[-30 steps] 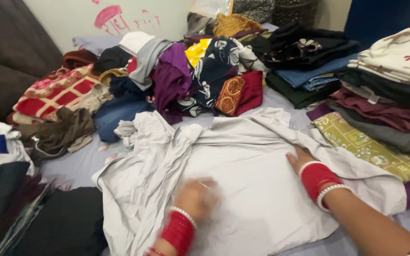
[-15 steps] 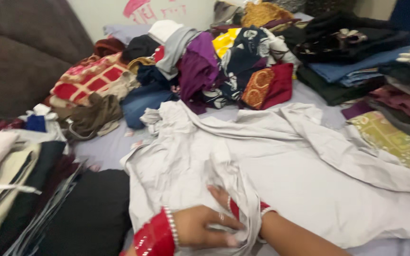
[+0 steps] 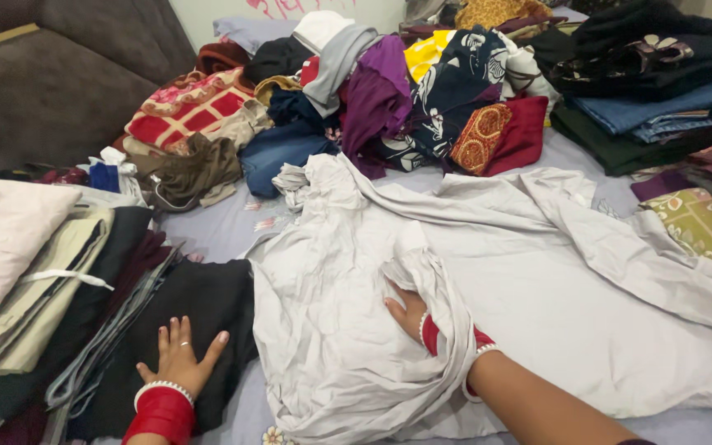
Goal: The person buttons a grey shirt and then smooths it out by hand on a bed.
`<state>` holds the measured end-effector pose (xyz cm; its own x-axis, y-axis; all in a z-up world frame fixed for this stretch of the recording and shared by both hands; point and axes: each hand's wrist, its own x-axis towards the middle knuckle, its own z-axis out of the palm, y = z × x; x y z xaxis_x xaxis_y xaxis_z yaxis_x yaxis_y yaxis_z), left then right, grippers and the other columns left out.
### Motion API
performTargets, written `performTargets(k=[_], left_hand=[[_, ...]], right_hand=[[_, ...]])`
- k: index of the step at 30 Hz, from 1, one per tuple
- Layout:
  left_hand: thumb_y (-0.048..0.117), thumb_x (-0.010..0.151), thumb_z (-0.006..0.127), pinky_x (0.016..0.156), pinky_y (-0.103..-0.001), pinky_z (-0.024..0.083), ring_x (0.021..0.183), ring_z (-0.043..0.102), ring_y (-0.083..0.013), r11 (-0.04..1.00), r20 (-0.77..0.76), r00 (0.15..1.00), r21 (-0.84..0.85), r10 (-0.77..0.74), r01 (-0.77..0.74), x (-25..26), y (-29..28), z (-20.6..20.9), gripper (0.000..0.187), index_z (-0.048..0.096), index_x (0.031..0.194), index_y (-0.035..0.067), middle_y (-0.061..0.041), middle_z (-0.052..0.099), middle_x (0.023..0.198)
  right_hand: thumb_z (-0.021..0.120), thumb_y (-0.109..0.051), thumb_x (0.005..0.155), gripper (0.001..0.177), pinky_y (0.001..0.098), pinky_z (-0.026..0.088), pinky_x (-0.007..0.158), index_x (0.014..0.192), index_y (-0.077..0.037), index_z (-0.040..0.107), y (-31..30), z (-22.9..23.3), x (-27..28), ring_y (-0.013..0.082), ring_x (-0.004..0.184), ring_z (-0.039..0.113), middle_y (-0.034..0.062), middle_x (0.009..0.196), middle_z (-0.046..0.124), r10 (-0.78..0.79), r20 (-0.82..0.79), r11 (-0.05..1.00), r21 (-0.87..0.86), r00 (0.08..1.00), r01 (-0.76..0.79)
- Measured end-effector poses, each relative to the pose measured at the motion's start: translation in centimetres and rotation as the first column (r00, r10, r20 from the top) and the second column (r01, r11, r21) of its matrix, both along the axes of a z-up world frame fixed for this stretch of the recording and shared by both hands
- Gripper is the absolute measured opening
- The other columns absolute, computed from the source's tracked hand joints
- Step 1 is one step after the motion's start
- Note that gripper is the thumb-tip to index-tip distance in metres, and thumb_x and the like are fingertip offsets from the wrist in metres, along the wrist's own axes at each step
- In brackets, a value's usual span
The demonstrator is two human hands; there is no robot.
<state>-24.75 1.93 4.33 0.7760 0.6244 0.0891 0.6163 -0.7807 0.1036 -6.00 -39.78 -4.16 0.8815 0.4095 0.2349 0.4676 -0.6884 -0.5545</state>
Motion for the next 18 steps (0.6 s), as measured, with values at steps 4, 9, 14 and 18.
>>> performTargets(k=[4,9,14,18], left_hand=[[0.086,0.071,0.065,0.11,-0.073,0.008,0.155,0.0,-0.0297,0.998,0.006,1.0,-0.056,-0.03,0.031,-0.1,-4.5,1.9,0.128,0.009,0.162,0.014,-0.012,0.005,0.168],[0.049,0.076,0.073,0.117,-0.061,0.021,0.154,0.017,-0.0343,0.761,-0.107,0.877,0.454,-0.469,0.463,1.9,-11.6,3.2,0.086,0.039,0.15,0.022,-0.022,0.019,0.165],[0.042,0.09,0.061,0.109,-0.046,0.048,0.129,0.06,-0.036,0.948,0.389,0.877,-0.029,-0.282,0.317,6.4,-13.7,7.0,0.054,0.057,0.135,0.013,-0.018,0.067,0.134],[0.049,0.074,0.084,0.083,-0.05,0.055,0.103,0.066,-0.0452,0.995,0.226,0.973,-0.081,-0.035,0.054,10.8,-15.0,7.2,0.086,0.047,0.136,0.002,-0.026,0.062,0.122]], right_hand=[[0.045,-0.051,0.099,0.067,0.0442,0.014,0.124,0.159,-0.022,0.033,0.1,0.4,0.3,0.0368,0.151,0.025,0.017,0.159,0.037,0.012,-0.047,0.999,-0.042,0.999,-0.014],[0.051,-0.047,0.099,0.067,0.0444,0.015,0.124,0.159,-0.023,0.032,-0.9,2.5,-1.3,0.0368,0.151,0.026,0.0177,0.16,0.037,0.036,-0.003,0.999,0.001,0.999,-0.036],[0.052,-0.047,0.098,0.068,0.0436,0.015,0.125,0.159,-0.026,0.031,-0.8,4.2,-2.2,0.036,0.151,0.027,0.0133,0.159,0.039,-0.005,-0.066,1.0,-0.03,0.998,0.003],[0.053,-0.046,0.097,0.066,0.0439,0.015,0.124,0.157,-0.024,0.034,-1.2,4.1,-2.2,0.0361,0.151,0.029,0.0137,0.159,0.04,0.027,-0.038,0.999,0.038,0.999,-0.025]])
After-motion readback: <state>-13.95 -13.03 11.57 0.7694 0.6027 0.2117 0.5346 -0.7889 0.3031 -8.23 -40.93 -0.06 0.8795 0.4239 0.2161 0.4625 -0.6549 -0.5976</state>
